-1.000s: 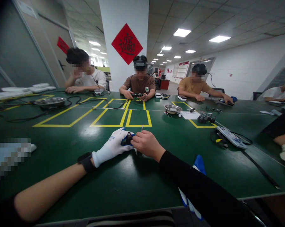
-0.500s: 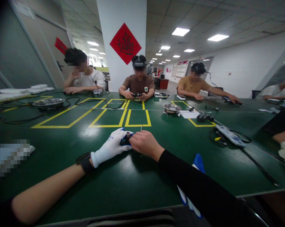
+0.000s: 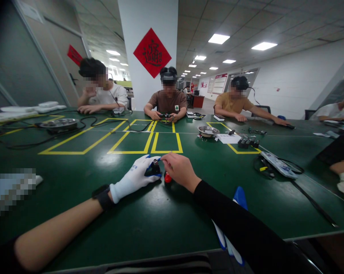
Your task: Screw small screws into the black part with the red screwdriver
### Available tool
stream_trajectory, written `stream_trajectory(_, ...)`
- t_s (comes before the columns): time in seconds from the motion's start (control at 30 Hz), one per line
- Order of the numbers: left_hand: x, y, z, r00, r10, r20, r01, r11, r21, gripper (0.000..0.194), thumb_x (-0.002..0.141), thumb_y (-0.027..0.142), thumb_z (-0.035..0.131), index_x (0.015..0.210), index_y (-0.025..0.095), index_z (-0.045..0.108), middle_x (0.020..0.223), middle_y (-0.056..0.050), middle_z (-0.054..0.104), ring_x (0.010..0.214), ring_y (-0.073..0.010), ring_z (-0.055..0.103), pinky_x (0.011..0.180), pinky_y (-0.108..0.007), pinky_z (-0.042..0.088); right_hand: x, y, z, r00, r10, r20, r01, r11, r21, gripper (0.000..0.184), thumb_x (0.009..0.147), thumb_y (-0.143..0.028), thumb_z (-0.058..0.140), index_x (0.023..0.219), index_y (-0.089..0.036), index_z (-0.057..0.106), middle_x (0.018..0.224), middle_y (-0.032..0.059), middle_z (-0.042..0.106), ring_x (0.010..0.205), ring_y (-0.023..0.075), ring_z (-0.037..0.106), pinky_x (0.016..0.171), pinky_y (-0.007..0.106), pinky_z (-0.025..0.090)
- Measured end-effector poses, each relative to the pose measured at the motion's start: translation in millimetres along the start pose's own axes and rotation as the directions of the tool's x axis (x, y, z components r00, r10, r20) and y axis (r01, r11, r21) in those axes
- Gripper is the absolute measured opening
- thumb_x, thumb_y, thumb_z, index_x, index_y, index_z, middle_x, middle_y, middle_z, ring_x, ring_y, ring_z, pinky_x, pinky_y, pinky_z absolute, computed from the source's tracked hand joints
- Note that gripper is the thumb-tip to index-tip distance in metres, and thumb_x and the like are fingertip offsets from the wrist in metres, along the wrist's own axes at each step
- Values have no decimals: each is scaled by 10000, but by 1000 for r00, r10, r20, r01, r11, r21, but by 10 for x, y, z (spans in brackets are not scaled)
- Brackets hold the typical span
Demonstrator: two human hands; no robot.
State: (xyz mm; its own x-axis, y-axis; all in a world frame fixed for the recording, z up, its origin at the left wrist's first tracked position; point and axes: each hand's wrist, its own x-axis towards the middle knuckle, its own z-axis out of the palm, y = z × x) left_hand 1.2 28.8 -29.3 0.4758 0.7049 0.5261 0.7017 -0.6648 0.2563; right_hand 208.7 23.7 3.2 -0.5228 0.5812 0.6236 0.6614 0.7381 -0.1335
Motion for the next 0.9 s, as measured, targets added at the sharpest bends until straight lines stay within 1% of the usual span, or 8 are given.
stream_trajectory(0.07, 0, 7, 4, 1000, -2, -3, 2, 1000, -4, 674, 768, 396, 665, 1358, 181, 421, 1317, -139, 545, 1253, -318, 464, 1086, -524, 317, -3, 79, 19, 997, 78, 21, -78, 997, -11, 303, 880, -50, 431, 1114, -183, 571, 1096, 77, 618, 939, 166, 586, 790, 276, 442)
stream_trajectory(0.1, 0, 7, 10, 1000, -4, -5, 4, 1000, -7, 690, 772, 388, 661, 1375, 178, 401, 1332, -144, 531, 1264, -320, 453, 1085, -521, 320, -9, 124, 39, 995, 81, 63, -79, 997, -26, 348, 851, -9, 438, 1114, -192, 574, 1149, 82, 593, 989, 173, 571, 808, 282, 445)
stream_trajectory(0.17, -4, 4, 24, 1000, -8, -5, 8, 1000, -14, 707, 775, 384, 655, 1392, 173, 379, 1342, -152, 519, 1277, -325, 438, 1083, -521, 325, -24, 206, 90, 983, 35, 179, -27, 998, -51, 318, 805, 18, 490, 1006, -195, 615, 1201, 91, 564, 1068, 200, 533, 855, 311, 440)
stream_trajectory(0.3, -17, 4, 30, 1000, -17, 7, 17, 1000, -21, 712, 783, 407, 640, 1402, 182, 370, 1338, -147, 519, 1293, -329, 420, 1086, -525, 317, -51, 261, 144, 937, -38, 348, 51, 998, -29, 275, 769, 31, 541, 922, -190, 601, 1131, 83, 592, 978, 190, 546, 844, 320, 444)
stream_trajectory(0.43, -17, 51, -31, 999, -40, 16, 40, 999, -24, 652, 819, 418, 594, 1397, 198, 386, 1348, -133, 515, 1303, -321, 409, 1093, -526, 306, -60, 215, 83, 930, -63, 362, 67, 998, 0, 222, 805, -10, 534, 906, -203, 577, 1074, 72, 612, 950, 191, 560, 820, 316, 451)
stream_trajectory(0.7, -6, 96, -92, 997, -72, 22, 73, 997, -14, 634, 823, 447, 586, 1375, 182, 420, 1352, -127, 519, 1287, -333, 417, 1088, -520, 320, -36, 203, -9, 984, -45, 174, 5, 975, 222, 303, 773, 6, 512, 1004, -192, 508, 1098, 79, 600, 1021, 205, 563, 875, 339, 453)
stream_trajectory(0.8, -9, 85, -80, 998, -61, 18, 61, 998, -14, 584, 829, 456, 576, 1341, 196, 466, 1304, -117, 561, 1264, -328, 446, 1086, -519, 325, -26, 184, -35, 1000, 3, 13, -6, 968, 250, 276, 825, -25, 461, 1038, -190, 520, 1097, 94, 580, 1015, 208, 564, 883, 357, 453)
stream_trajectory(0.9, -12, 83, -83, 998, -57, 15, 57, 998, -16, 572, 841, 475, 556, 1342, 213, 469, 1287, -112, 571, 1270, -325, 440, 1088, -526, 317, -45, 143, -30, 977, 136, -167, -64, 924, 376, 116, 880, -161, 504, 988, -201, 515, 968, 63, 597, 834, 188, 609, 787, 341, 486)
